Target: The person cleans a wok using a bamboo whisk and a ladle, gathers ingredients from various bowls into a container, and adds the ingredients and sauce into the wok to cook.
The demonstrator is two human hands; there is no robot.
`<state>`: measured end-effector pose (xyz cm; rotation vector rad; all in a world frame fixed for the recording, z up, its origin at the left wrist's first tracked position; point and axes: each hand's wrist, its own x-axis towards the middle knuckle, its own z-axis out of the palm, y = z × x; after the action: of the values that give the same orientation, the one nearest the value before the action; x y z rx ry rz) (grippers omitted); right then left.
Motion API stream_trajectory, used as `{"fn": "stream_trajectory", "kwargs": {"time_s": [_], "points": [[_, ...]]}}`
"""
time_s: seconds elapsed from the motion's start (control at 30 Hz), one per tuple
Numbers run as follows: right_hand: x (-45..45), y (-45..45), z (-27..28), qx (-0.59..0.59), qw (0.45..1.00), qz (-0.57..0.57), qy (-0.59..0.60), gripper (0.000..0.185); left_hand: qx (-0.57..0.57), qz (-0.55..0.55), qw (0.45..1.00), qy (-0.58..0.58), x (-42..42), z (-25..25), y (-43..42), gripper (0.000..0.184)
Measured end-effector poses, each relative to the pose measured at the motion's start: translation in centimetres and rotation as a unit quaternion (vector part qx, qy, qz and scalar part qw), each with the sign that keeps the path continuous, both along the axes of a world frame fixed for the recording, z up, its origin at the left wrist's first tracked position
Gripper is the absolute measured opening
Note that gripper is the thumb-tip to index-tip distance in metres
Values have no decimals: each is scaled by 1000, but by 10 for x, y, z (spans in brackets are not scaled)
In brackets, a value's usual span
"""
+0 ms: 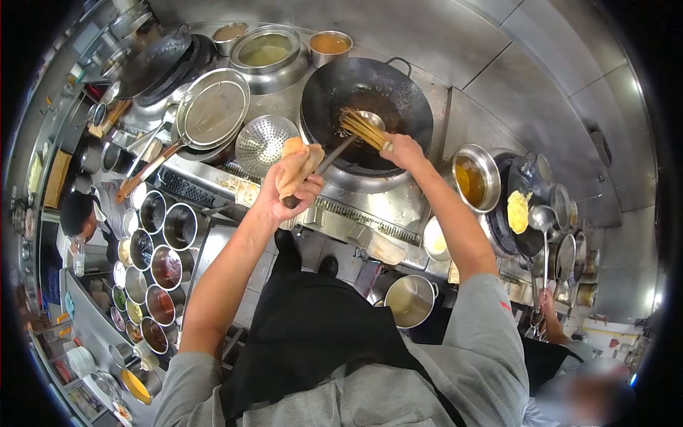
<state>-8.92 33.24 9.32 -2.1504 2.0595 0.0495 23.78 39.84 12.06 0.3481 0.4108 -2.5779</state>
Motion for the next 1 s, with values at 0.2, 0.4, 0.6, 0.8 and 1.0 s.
{"fn": "stream_trajectory", "kwargs": {"time_s": [0.2,0.4,0.6,0.8,1.0], "points": [[-2,8,10,-126,990,-47,33,27,-3,-16,1000,4,-3,5,8,34],[-11,34,2,-10,999,13,29,34,-318,-105,851,-404,-9,4,-5,38],[-42,73,62,-83,986,-142,25,45,-694,-263,158,-652,33,7,5,56],[21,68,6,-159,983,-7,-88,52,-722,-276,230,-592,45,32,27,36],[-46,-32,-27,33,950,51,-308,50,-724,-340,87,-594,59,19,25,40]]}}
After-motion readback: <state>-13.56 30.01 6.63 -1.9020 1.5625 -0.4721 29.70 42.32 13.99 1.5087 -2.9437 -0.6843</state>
